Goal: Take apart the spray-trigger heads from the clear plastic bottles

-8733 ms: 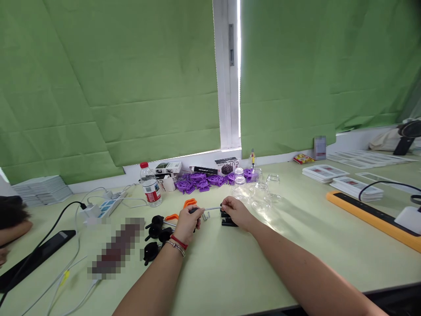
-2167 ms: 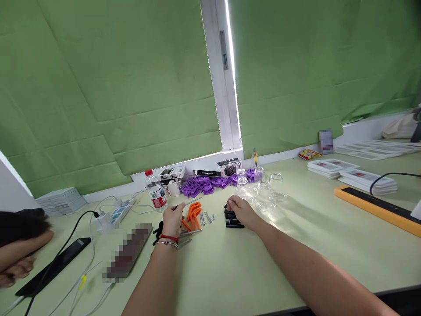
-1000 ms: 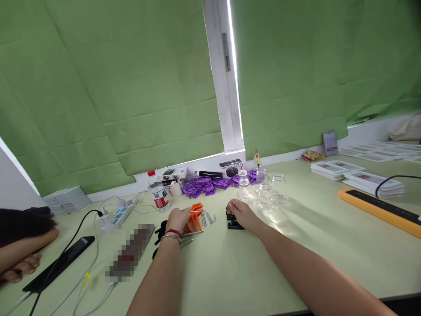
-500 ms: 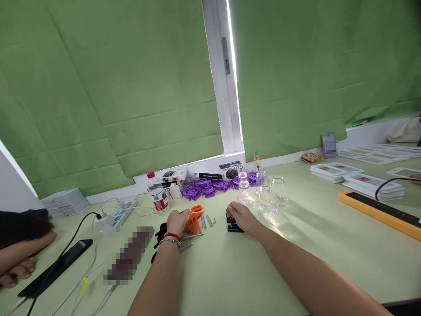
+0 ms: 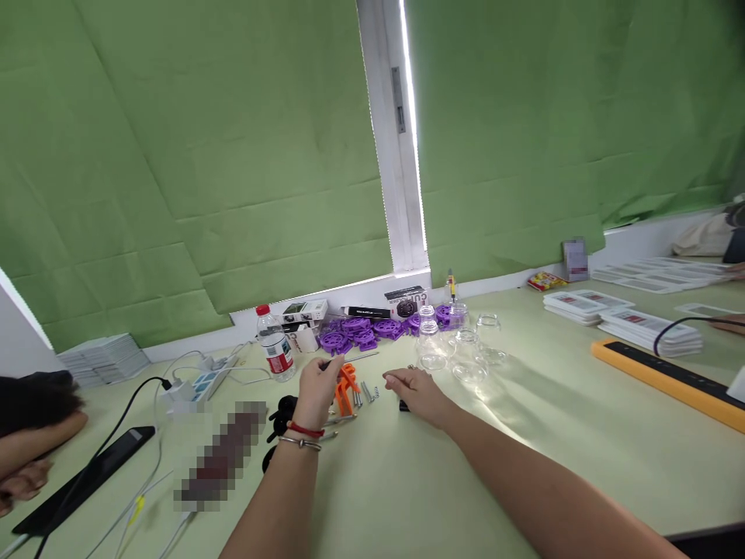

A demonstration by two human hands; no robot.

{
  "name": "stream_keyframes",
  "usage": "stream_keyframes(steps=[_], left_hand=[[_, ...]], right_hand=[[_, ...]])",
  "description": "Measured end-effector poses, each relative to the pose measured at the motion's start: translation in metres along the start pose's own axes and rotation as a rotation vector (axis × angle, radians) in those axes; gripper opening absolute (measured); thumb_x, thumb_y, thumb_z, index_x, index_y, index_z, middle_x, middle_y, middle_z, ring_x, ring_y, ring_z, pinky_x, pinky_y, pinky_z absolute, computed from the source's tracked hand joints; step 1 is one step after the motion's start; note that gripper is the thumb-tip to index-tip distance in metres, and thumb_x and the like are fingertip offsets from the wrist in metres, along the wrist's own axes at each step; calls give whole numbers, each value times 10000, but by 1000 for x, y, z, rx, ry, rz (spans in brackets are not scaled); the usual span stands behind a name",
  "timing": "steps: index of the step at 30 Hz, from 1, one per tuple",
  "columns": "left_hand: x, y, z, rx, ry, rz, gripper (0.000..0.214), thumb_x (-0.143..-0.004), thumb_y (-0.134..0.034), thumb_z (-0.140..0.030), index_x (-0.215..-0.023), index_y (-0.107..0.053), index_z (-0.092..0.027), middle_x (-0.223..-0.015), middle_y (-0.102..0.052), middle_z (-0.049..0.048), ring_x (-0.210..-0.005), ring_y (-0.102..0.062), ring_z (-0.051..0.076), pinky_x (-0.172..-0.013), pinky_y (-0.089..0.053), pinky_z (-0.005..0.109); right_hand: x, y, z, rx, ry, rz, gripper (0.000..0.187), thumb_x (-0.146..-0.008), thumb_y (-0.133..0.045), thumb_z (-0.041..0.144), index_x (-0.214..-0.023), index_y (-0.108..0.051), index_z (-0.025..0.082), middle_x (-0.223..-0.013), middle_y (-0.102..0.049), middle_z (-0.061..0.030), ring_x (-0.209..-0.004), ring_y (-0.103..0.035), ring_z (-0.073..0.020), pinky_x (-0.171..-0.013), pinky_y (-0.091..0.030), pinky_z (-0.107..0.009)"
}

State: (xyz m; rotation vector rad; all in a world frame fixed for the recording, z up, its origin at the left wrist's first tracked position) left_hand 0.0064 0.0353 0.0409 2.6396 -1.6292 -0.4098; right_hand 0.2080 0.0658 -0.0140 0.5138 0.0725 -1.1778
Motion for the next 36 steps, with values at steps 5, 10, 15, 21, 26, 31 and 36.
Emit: stream_keyframes(steps=[5,10,15,21,26,31,36], left_hand=[[30,-42,-21,-57,-15,187,328,-704,-646,-472,-742,-589,-152,-637,-604,21,-551,-536,127,-485,-368,226],[35,-56,-26,-94,-28,237,324,-721,-639,-470,-818,-606,-162,-665,-611,19,-518,-507,109,-462,-369,221],[20,-41,-16,132,-25,115,342,-689,-673,-471,-774,-564,-158,-637,-598,20,-593,-578,141,-514,-446,238],[7,-29,23,210,104,89,365,-650,-704,-467,-682,-505,-163,-498,-542,-23,-426,-494,99,-450,-407,229],[5,-32,36,258,110,134,370,-659,-701,-476,-699,-510,-161,-516,-559,-14,-426,-507,101,-436,-402,224],[8,-36,40,272,110,185,387,-675,-683,-504,-737,-502,-168,-524,-570,-11,-403,-502,101,-398,-363,208],[12,-37,41,195,97,184,411,-693,-654,-539,-829,-517,-176,-580,-588,-11,-421,-508,95,-380,-340,183]], right_hand=[[7,-13,16,-153,-39,132,409,-828,-504,503,-1010,-681,182,-801,-668,-43,-684,-565,-162,-634,-436,-280],[3,-12,7,-198,-124,110,294,-814,-525,430,-847,-648,165,-709,-632,-24,-551,-473,-107,-536,-373,-237],[-7,5,-9,-257,-181,-61,264,-805,-520,413,-797,-606,164,-712,-619,-22,-527,-427,-92,-517,-352,-232],[-12,22,-16,-393,-252,-162,234,-775,-562,379,-833,-617,158,-733,-623,-23,-545,-423,-82,-520,-347,-221],[-10,15,-14,-431,-271,-88,255,-760,-583,361,-911,-637,163,-721,-625,-13,-536,-411,-77,-487,-314,-207],[-7,9,-13,-429,-281,-45,293,-770,-575,377,-942,-634,147,-723,-623,-19,-541,-407,-76,-499,-331,-210],[-8,7,-14,-334,-190,-10,296,-777,-560,418,-890,-636,155,-739,-617,-20,-562,-414,-84,-526,-344,-224]])
Point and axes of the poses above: each hand's wrist, its own x-axis away from the middle knuckle, its own y-axis out of the back of the hand, z = x × y, the point moved 4 cm from there along -x, towards the middle knuckle
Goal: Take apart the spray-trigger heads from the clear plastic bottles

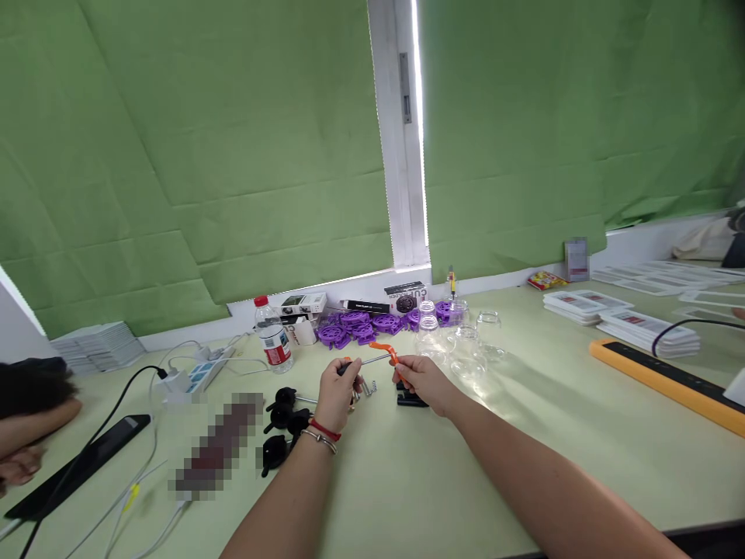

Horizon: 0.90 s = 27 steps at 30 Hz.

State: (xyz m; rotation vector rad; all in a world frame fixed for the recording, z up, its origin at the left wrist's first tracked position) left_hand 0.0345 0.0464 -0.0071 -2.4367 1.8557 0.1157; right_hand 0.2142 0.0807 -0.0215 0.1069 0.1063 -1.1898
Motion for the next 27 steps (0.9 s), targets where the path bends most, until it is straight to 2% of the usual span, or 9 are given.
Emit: stream_keyframes(steps=[4,8,13,18,23,27], left_hand=[[5,-4,-3,-69,-44,9,421,-689,-656,-535,-880,-515,-188,-628,-586,-16,-443,-499,86,-363,-310,166],[9,-9,-8,-108,-133,56,403,-690,-675,-475,-933,-530,-189,-683,-586,-18,-472,-498,77,-394,-346,171],[10,-10,-7,-118,-153,107,387,-711,-676,-442,-963,-519,-194,-687,-568,-27,-527,-510,85,-442,-369,179],[11,-13,-3,-45,-147,152,394,-714,-691,-416,-961,-469,-204,-769,-571,-22,-611,-561,96,-513,-413,196],[13,-16,-5,23,-158,199,421,-698,-709,-399,-978,-463,-204,-798,-566,-28,-599,-553,80,-585,-449,224],[15,-16,-7,105,-131,172,388,-811,-529,-540,-998,-487,-203,-754,-592,-6,-570,-539,99,-552,-428,233]], right_hand=[[0,-3,-1,84,47,50,312,-777,-552,452,-806,-645,155,-758,-613,-29,-567,-417,-89,-534,-346,-235],[4,-6,2,131,65,76,324,-783,-548,454,-837,-672,160,-721,-595,-23,-577,-431,-101,-556,-361,-248],[8,-8,7,186,96,106,309,-791,-536,430,-861,-697,175,-717,-574,-13,-599,-437,-113,-599,-373,-267],[10,-11,9,187,117,133,271,-803,-523,380,-819,-689,167,-685,-537,2,-592,-411,-108,-620,-364,-269],[11,-14,10,224,173,157,242,-807,-513,359,-751,-660,174,-656,-493,20,-611,-391,-113,-629,-345,-264],[10,-15,7,256,179,173,254,-813,-498,366,-720,-639,176,-616,-440,30,-584,-341,-105,-581,-308,-250]])
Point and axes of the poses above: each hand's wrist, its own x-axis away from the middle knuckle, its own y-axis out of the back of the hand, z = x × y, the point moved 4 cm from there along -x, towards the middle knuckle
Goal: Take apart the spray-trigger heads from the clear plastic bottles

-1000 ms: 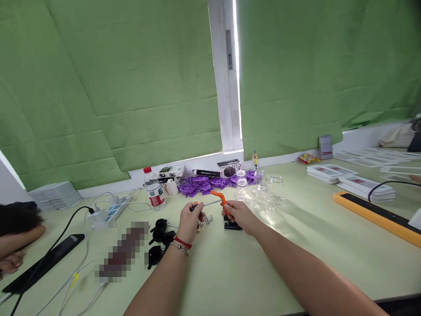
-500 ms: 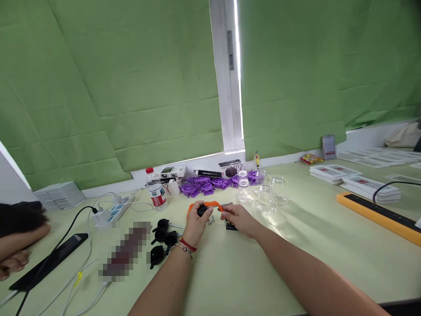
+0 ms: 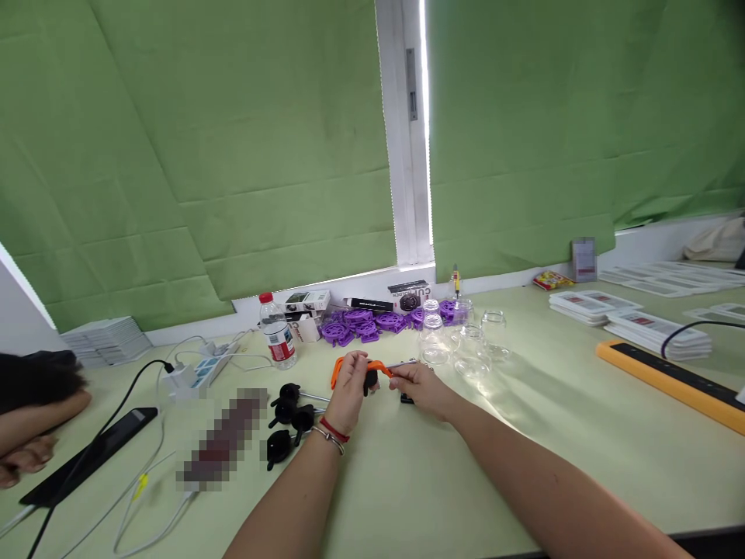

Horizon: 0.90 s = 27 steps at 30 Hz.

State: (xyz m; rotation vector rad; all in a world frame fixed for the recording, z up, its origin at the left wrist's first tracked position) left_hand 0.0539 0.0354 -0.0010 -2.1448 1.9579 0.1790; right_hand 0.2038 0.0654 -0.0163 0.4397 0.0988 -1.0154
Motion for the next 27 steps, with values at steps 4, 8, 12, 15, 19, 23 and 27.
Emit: stream_keyframes(steps=[4,8,12,15,19,23,27], left_hand=[[0,1,0,207,31,-34,490,-829,-419,-634,-999,-506,-182,-804,-617,44,-575,-518,116,-525,-428,257],[0,-1,0,203,38,18,369,-831,-501,-521,-981,-522,-185,-799,-591,25,-619,-514,115,-537,-431,243],[0,-2,-2,123,52,38,280,-810,-529,-424,-966,-524,-192,-735,-550,-5,-583,-514,105,-515,-412,222],[-3,5,-3,67,45,-62,292,-798,-510,-446,-954,-516,-199,-703,-538,-14,-536,-511,106,-476,-387,220],[-12,22,-2,102,-11,-231,270,-802,-486,-458,-917,-492,-214,-727,-546,-13,-540,-519,104,-494,-408,226],[-18,31,2,190,-50,-300,221,-797,-499,-416,-865,-481,-206,-701,-533,-25,-522,-503,87,-519,-422,229],[-17,29,4,211,-37,-287,207,-799,-509,-393,-871,-491,-200,-706,-541,-27,-503,-496,80,-501,-410,226]], right_hand=[[-1,-1,-1,2,12,17,258,-818,-509,374,-754,-662,176,-611,-419,34,-585,-325,-102,-572,-297,-242],[0,-3,0,27,30,49,280,-835,-501,390,-827,-694,186,-658,-478,22,-627,-385,-114,-619,-342,-248],[-2,-2,-4,95,47,39,307,-849,-485,402,-910,-706,197,-746,-578,-5,-679,-479,-146,-665,-398,-273],[-4,7,-11,182,22,-56,321,-850,-489,366,-1055,-674,202,-894,-635,-38,-776,-550,-180,-736,-434,-307],[-5,21,-12,336,-19,-255,324,-862,-458,266,-1108,-649,176,-1025,-648,-89,-941,-577,-218,-843,-433,-341],[-1,4,2,579,47,-124,282,-861,-460,215,-1013,-695,181,-962,-666,-104,-924,-575,-237,-819,-423,-355],[4,-21,14,684,184,57,250,-854,-490,197,-968,-708,156,-908,-666,-112,-885,-574,-228,-807,-414,-340]])
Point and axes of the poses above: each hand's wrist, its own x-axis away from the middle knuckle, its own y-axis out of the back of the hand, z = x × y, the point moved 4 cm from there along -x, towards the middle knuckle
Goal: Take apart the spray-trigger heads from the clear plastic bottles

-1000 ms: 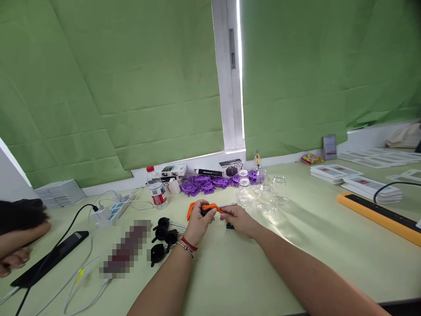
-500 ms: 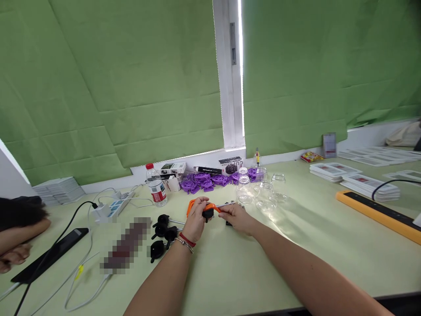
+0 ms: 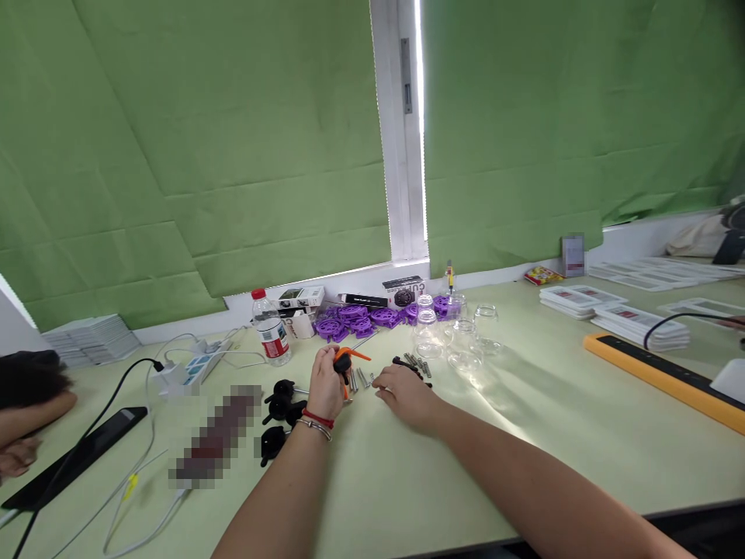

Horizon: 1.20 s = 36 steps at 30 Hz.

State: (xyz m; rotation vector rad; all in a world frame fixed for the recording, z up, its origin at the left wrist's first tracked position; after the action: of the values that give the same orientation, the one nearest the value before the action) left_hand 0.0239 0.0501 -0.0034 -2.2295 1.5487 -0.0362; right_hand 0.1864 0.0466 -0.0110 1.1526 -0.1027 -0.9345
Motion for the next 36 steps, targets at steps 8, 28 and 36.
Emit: stream_keyframes(steps=[8,28,36], left_hand=[[-7,9,-9,77,70,-113,95,-766,-522,-273,-766,-502,-180,-595,-514,-35,-466,-462,83,-470,-384,216],[3,3,-21,170,595,23,165,-892,-442,-260,-788,-505,-149,-637,-558,51,-427,-452,109,-401,-359,224],[5,-6,-28,-53,474,156,195,-808,-605,-295,-735,-491,-155,-638,-536,14,-487,-478,82,-441,-403,198]], right_hand=[[0,9,-25,-81,-159,-78,229,-856,-482,214,-934,-695,185,-909,-658,-89,-881,-567,-216,-768,-413,-328],[2,8,-13,-493,-224,-90,346,-857,-461,460,-922,-672,194,-742,-621,-25,-639,-516,-148,-602,-398,-260],[2,2,-25,-714,-468,-165,407,-812,-474,520,-632,-572,168,-483,-363,54,-454,-300,-85,-475,-261,-225]])
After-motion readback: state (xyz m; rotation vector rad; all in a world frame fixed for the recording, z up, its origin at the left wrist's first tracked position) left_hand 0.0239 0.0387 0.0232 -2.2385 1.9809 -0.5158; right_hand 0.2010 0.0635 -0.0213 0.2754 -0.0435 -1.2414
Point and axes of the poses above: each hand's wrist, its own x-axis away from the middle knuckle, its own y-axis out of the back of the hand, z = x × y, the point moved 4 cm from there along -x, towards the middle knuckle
